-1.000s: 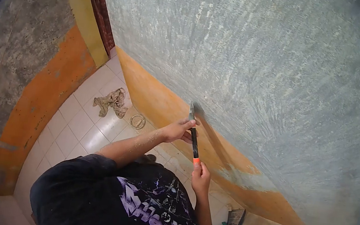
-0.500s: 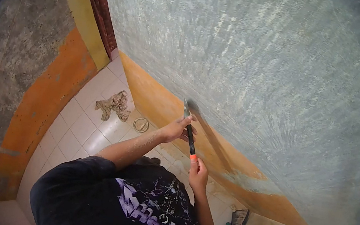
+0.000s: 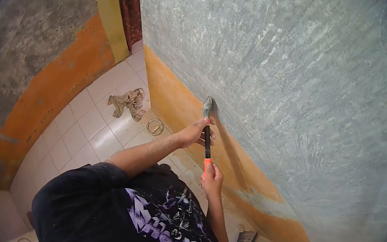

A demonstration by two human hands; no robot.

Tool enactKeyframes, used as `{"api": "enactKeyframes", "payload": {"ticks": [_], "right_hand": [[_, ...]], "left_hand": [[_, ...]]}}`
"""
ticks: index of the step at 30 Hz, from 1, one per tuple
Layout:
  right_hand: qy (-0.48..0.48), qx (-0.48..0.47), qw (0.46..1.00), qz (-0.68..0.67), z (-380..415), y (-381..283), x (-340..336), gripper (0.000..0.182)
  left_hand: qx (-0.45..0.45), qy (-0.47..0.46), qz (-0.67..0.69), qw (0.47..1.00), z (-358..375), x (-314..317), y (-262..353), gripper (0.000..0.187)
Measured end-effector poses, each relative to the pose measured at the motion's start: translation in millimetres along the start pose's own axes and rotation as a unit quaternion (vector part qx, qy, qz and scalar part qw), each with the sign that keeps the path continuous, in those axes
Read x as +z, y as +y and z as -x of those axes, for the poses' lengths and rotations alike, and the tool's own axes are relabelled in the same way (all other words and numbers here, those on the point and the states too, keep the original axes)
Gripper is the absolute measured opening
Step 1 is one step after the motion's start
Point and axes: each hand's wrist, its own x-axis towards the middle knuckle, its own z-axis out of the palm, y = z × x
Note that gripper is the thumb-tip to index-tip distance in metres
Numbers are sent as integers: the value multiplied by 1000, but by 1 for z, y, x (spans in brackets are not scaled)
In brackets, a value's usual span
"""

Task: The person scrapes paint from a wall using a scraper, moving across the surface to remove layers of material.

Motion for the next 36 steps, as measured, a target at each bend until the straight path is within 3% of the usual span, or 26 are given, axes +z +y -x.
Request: {"api": "enactKeyframes", "payload": {"ticks": [9, 12, 15, 22, 28, 36], "right_hand": [[-21, -18, 1000, 6, -24, -3, 15, 29], [-5, -38, 999, 22, -34, 10, 25, 29], [14, -56, 997, 50, -43, 19, 35, 29], [33, -85, 994, 60, -59, 42, 76, 31], [72, -65, 995, -8, -55, 53, 102, 28], [99, -120, 980, 126, -40, 31, 75, 31]], "left_hand": [[-23, 47, 20, 998, -3, -26, 9, 51], [25, 83, 26, 996, -5, -39, 8, 41], [31, 71, 53, 996, -14, -65, 11, 32], [-1, 18, 22, 1000, -13, -104, 27, 32], [13, 2, -25, 1000, -13, -115, 26, 34], [7, -19, -7, 1000, -18, -114, 30, 31]]}}
